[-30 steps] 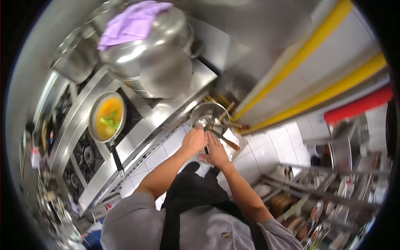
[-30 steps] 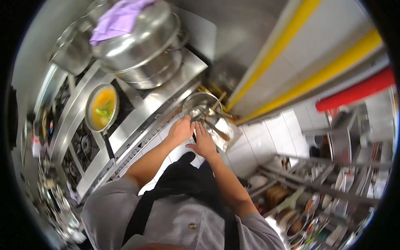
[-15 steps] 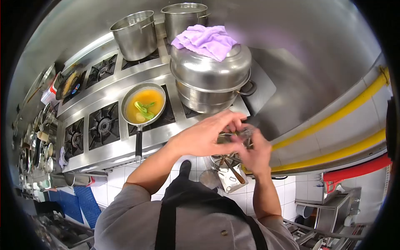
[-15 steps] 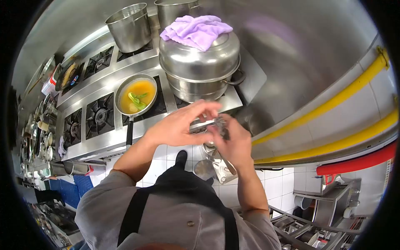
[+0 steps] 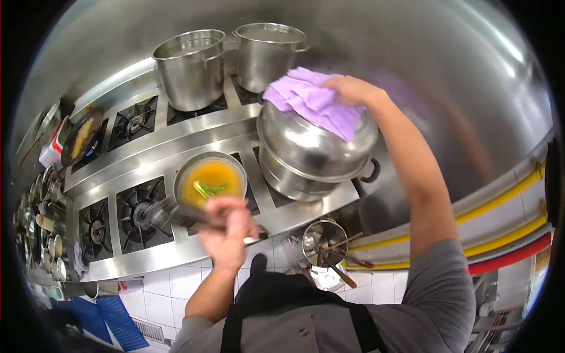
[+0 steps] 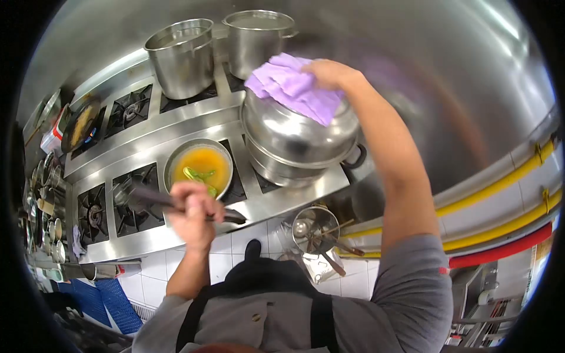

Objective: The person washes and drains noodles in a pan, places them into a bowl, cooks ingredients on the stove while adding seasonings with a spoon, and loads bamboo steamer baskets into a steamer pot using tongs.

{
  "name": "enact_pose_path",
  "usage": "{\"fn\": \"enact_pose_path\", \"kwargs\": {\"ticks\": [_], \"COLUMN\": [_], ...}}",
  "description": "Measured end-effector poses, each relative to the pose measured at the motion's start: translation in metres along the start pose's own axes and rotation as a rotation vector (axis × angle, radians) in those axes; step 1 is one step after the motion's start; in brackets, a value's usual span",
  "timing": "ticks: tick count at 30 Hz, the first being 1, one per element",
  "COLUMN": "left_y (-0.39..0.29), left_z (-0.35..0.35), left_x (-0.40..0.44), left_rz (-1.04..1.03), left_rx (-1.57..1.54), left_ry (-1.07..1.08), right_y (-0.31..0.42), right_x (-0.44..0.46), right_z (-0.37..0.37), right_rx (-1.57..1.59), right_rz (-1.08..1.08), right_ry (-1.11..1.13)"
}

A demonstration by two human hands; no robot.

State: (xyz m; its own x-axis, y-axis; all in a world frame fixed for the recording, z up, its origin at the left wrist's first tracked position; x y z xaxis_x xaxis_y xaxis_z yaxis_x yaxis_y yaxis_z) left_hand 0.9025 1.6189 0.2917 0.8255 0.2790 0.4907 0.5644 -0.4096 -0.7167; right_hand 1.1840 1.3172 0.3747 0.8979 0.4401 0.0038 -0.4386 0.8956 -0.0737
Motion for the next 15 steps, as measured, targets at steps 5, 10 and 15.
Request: {"fn": "enact_pose_path", "kwargs": {"ticks": [5, 10, 15], "left_y": [-0.046, -0.085, -0.101], "left_z": [0.103, 0.158, 0.166], "left_x": [0.018, 0.025, 0.038], "left_rz": [-0.185, -0.249, -0.295], "left_rx": [0.023, 0.177, 0.207], "left_ry": [-0.013, -0.089, -0.081], "right_y": [-0.005, 0.030, 0.058], "right_x": [0.013, 0.053, 0.197], "right_z": [0.018, 0.131, 0.189], "right_rx": [-0.068, -0.090, -0.370], "right_rz": [0.062, 0.129, 0.176], "right_ry": [0.005, -0.222, -0.271]}}
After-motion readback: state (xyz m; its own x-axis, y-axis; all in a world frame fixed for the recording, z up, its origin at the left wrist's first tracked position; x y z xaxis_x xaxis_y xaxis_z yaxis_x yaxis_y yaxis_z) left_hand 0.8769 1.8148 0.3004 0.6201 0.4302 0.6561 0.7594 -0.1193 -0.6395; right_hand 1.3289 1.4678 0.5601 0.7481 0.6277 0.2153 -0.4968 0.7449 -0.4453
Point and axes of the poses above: each hand's wrist, its own x-axis towards the middle knuckle, its own z-axis out of the back of the hand, y = z × x, the point moved 5 cm from there along x, towards the middle knuckle, and after that the axes turned 6 degrees about -z, right-handed, at the moved point
